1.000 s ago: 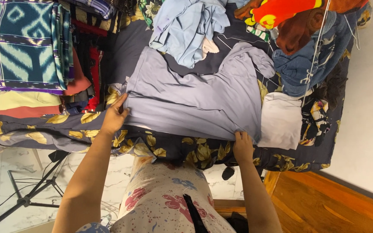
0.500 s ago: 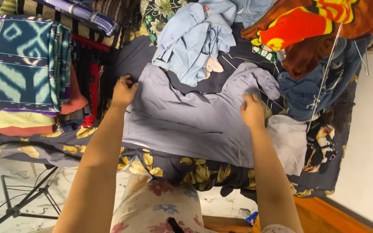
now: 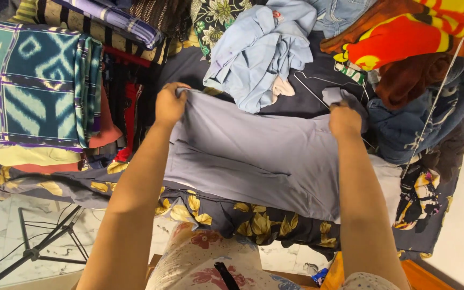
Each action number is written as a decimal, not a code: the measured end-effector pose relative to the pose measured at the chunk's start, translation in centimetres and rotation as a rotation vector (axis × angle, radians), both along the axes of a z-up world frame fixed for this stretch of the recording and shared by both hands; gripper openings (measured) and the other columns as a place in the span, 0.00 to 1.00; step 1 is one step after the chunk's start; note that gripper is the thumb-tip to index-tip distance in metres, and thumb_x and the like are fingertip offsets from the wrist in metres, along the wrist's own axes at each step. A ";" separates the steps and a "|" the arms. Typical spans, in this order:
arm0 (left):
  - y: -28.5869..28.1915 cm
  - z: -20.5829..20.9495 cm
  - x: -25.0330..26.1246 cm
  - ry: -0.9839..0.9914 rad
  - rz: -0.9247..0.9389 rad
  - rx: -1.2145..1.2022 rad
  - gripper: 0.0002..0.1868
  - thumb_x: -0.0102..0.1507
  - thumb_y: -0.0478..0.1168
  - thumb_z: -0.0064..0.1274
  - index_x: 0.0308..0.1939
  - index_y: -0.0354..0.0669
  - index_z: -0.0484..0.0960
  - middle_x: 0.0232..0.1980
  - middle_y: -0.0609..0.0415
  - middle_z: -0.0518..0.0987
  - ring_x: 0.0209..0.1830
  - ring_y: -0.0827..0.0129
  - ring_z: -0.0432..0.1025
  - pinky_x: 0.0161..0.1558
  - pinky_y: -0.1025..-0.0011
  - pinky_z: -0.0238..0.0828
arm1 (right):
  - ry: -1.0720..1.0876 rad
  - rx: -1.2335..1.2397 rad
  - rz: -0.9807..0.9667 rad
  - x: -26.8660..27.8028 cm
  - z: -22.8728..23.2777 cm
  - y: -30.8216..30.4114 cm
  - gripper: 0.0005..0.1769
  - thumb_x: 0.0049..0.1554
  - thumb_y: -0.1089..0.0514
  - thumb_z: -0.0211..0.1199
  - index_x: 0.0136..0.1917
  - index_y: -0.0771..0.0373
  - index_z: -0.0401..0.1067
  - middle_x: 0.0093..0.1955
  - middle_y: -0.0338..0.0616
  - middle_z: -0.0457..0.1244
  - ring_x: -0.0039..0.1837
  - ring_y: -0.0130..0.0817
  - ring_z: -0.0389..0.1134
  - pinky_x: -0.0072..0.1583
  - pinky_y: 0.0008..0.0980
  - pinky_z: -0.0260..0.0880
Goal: Folding various items of laundry including a sarong, trousers, and a shirt on a bedspread.
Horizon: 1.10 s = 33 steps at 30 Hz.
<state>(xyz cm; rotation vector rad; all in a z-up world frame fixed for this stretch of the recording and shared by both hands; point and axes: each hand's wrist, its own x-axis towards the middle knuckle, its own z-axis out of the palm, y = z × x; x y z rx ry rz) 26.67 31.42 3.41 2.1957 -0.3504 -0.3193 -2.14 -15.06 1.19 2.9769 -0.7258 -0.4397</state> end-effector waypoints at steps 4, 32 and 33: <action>2.4 3.6 -0.4 -0.060 0.004 -0.027 0.07 0.62 0.33 0.59 0.44 0.43 0.88 0.43 0.45 0.80 0.43 0.54 0.77 0.47 0.63 0.73 | -0.100 -0.027 -0.041 -2.2 2.9 -2.0 0.12 0.56 0.61 0.60 0.53 0.57 0.79 0.62 0.54 0.66 0.52 0.56 0.72 0.53 0.50 0.73; 11.1 2.2 -10.4 -0.179 -0.228 0.260 0.24 0.57 0.37 0.64 0.57 0.47 0.79 0.65 0.45 0.71 0.64 0.47 0.65 0.66 0.55 0.62 | 0.074 0.574 -0.088 -16.9 9.1 18.0 0.31 0.52 0.44 0.70 0.65 0.58 0.70 0.65 0.52 0.64 0.60 0.50 0.69 0.61 0.43 0.69; 10.2 2.3 -10.3 -0.157 -0.272 0.295 0.25 0.58 0.38 0.63 0.60 0.48 0.78 0.68 0.47 0.70 0.68 0.49 0.63 0.69 0.54 0.59 | -0.107 0.568 -0.116 -15.9 7.9 17.5 0.26 0.56 0.44 0.67 0.62 0.59 0.72 0.62 0.49 0.67 0.58 0.46 0.71 0.60 0.41 0.71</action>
